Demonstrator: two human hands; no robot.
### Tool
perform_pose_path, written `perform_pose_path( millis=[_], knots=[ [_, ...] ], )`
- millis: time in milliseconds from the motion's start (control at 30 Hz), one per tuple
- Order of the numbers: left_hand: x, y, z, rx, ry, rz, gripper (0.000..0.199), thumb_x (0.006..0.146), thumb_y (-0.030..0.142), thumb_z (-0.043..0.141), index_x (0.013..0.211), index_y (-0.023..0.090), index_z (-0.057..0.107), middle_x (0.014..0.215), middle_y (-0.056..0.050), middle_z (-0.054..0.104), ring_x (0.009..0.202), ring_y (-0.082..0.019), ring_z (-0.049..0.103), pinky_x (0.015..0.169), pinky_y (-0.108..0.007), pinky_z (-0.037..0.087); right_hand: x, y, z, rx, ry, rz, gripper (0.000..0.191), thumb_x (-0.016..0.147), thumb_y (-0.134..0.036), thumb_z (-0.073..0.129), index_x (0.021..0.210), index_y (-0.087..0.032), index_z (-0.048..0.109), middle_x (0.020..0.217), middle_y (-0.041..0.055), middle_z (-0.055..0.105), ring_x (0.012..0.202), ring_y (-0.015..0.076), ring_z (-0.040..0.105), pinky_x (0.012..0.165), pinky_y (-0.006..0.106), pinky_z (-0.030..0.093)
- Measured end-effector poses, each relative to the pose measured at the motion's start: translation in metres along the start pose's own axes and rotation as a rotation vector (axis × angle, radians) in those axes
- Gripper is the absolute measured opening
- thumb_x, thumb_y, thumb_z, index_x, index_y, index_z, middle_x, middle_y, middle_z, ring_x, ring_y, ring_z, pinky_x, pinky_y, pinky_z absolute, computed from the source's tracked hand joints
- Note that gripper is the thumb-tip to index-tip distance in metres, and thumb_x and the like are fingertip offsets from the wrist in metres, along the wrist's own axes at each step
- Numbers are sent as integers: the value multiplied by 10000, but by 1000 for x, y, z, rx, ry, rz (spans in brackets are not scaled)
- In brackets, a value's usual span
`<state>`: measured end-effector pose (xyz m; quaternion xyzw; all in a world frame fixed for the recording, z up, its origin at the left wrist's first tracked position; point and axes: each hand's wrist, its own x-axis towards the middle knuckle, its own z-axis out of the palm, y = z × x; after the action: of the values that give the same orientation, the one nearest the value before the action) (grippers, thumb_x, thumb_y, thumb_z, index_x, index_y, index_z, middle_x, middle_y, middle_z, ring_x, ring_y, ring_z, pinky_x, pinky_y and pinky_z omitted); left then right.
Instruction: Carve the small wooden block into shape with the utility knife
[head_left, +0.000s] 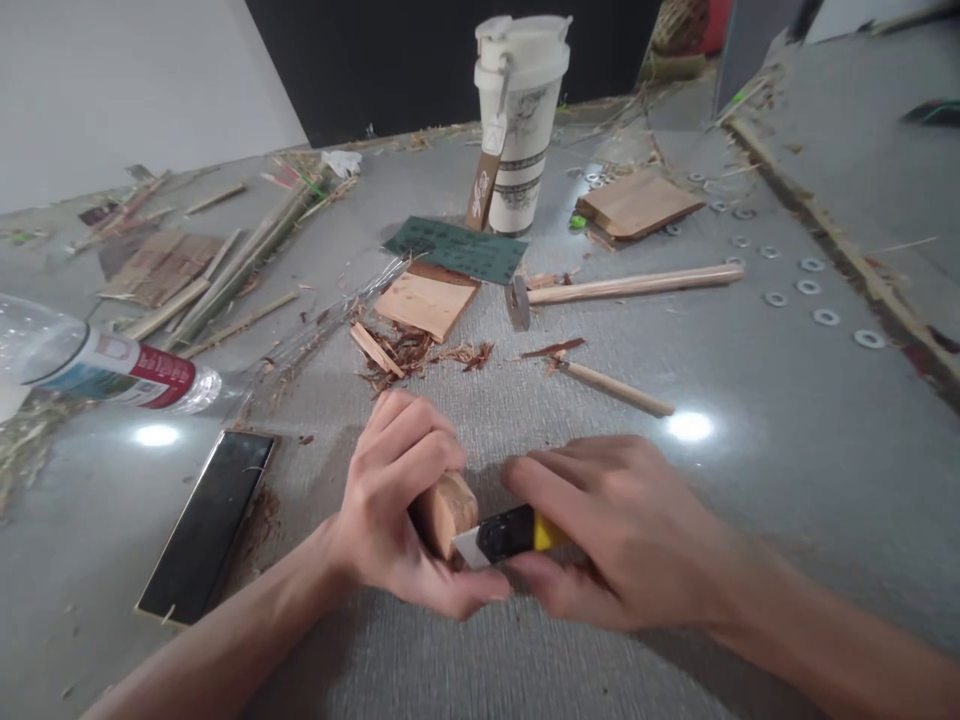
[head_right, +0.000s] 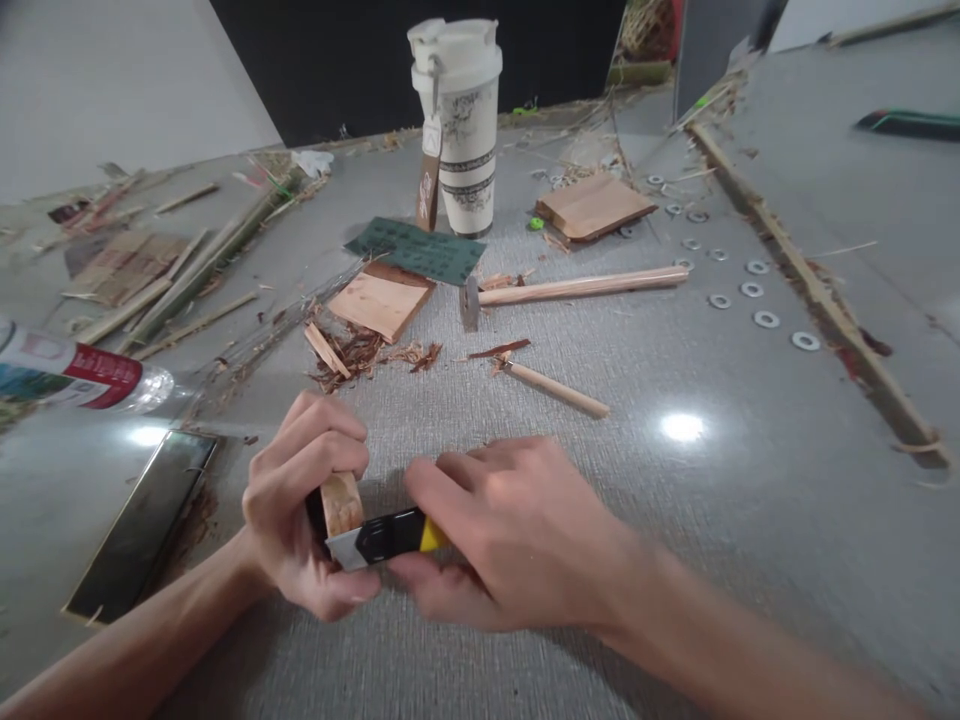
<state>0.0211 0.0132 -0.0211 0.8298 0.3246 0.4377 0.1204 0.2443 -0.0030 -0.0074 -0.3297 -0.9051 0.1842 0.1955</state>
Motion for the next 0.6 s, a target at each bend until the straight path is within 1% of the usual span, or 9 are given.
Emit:
perform_pose_path(
  millis=[67,167,400,600],
  knots=[
    [1,1,-1,-7,-14,-4,529,887,740,540,809,219,499,715,3,497,654,-172,448,638,-395,362,0,-1,0,-1,-5,-1,289,1013,-458,447,868,-221,522,689,-36,576,533,157,507,538,333,258],
    [2,1,-2,-7,-19,7,509,885,719,556,814,218,500,716,7,498,650,-167,455,637,-391,373,1,-1,1,-5,-4,-5,309,1021,-481,437,866,-227,519,690,-40,566,536,160,502,538,339,265],
    [2,-1,-4,89,-6,100,461,873,673,580,821,224,489,693,-7,528,649,-188,467,625,-398,389,0,-2,0,-4,-23,-30,378,1071,-510,367,870,-228,519,709,-32,574,555,168,521,553,352,297],
    [2,-1,-5,79,-20,80,455,916,665,527,817,222,492,682,-7,515,644,-196,481,630,-407,381,-1,-4,0,-47,-6,-36,373,1100,-490,332,921,-229,530,751,-24,594,593,180,534,580,361,314]
  ],
)
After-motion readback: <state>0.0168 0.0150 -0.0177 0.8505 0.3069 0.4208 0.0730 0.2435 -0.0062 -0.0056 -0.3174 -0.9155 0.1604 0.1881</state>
